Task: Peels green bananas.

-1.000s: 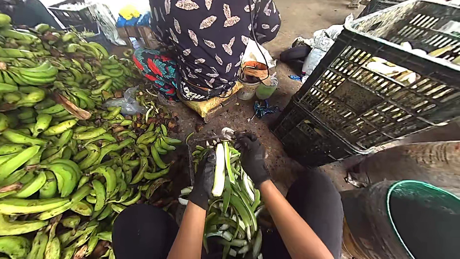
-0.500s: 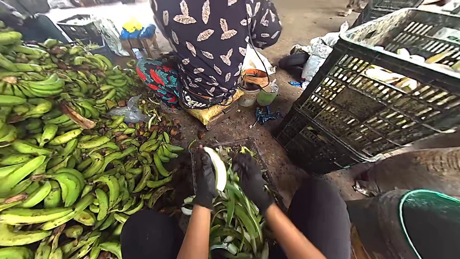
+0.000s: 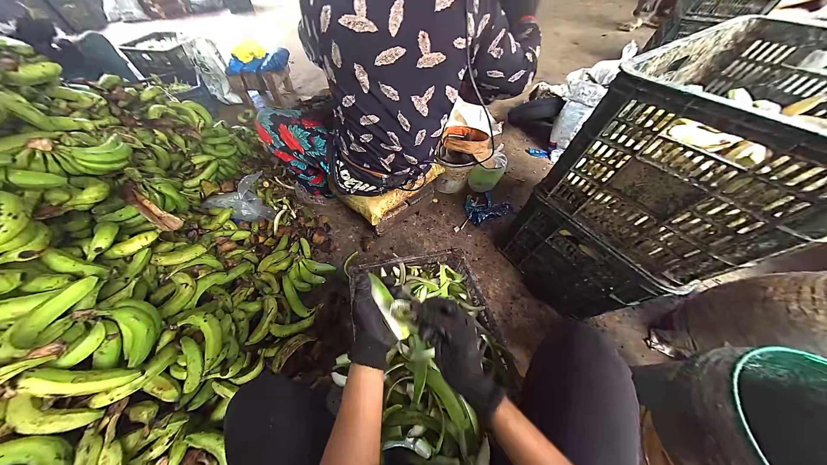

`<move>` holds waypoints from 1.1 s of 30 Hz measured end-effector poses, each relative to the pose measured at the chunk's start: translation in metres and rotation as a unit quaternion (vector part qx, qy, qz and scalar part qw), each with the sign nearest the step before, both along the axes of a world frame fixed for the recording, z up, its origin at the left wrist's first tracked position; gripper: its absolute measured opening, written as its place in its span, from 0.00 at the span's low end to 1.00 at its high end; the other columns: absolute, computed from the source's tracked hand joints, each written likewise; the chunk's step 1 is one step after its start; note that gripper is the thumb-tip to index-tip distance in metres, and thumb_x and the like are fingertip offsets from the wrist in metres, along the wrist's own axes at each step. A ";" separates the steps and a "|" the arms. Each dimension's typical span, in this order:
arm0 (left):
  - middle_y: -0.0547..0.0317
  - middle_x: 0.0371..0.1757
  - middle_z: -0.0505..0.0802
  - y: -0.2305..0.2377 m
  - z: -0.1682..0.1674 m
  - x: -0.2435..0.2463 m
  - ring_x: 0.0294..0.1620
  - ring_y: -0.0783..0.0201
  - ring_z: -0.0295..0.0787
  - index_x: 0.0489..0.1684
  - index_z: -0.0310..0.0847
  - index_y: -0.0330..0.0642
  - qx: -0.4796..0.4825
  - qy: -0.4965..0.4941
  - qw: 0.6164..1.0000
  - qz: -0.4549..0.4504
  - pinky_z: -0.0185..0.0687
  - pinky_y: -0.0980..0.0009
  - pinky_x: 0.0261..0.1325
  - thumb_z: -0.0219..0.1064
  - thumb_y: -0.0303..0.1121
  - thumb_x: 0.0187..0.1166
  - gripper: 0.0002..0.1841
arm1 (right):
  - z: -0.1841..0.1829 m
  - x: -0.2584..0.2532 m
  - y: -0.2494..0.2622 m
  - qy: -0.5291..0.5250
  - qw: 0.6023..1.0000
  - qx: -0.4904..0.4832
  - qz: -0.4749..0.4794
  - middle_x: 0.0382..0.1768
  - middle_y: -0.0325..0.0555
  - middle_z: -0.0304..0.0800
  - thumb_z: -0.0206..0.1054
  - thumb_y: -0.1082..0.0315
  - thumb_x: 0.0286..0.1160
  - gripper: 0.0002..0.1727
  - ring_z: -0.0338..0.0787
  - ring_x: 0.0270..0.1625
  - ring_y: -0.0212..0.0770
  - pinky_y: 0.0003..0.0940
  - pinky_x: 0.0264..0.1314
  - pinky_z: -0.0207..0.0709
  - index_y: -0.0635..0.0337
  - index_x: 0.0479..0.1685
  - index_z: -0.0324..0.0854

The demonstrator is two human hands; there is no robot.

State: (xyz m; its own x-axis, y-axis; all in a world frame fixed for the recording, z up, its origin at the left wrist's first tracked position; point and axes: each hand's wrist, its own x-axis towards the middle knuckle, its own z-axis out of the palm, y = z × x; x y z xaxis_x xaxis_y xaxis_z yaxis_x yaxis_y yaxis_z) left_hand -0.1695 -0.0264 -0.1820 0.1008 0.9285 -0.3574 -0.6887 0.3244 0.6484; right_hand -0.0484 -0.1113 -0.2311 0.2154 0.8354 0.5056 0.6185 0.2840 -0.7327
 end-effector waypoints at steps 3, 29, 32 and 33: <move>0.60 0.21 0.85 -0.004 0.002 0.005 0.18 0.69 0.83 0.38 0.75 0.41 -0.027 0.027 0.999 -0.026 0.82 0.74 0.21 0.36 0.45 0.95 0.25 | -0.005 -0.005 -0.003 -0.044 0.998 0.030 -0.028 0.52 0.52 0.92 0.58 0.52 0.85 0.17 0.90 0.55 0.52 0.58 0.62 0.78 0.48 0.43 0.92; 0.55 0.31 0.92 -0.008 0.003 -0.018 0.27 0.68 0.89 0.49 0.82 0.36 0.039 -0.023 0.986 -0.162 0.88 0.74 0.31 0.39 0.35 0.95 0.22 | -0.009 0.000 -0.010 0.047 0.991 0.049 0.118 0.56 0.43 0.90 0.62 0.51 0.84 0.11 0.86 0.62 0.40 0.47 0.69 0.77 0.40 0.42 0.89; 0.55 0.35 0.93 -0.012 0.004 -0.015 0.33 0.68 0.91 0.50 0.82 0.36 0.054 -0.039 0.986 -0.156 0.90 0.73 0.38 0.39 0.33 0.94 0.21 | -0.013 0.002 0.033 0.118 0.991 0.068 -0.001 0.50 0.57 0.90 0.64 0.65 0.78 0.12 0.90 0.53 0.46 0.48 0.60 0.81 0.61 0.38 0.91; 0.53 0.40 0.93 -0.014 0.004 -0.015 0.39 0.67 0.92 0.55 0.81 0.35 0.059 -0.059 0.984 -0.157 0.91 0.72 0.43 0.39 0.34 0.94 0.21 | -0.013 0.009 0.044 0.164 0.985 0.046 -0.029 0.51 0.58 0.89 0.61 0.69 0.78 0.14 0.89 0.53 0.43 0.41 0.59 0.83 0.67 0.43 0.91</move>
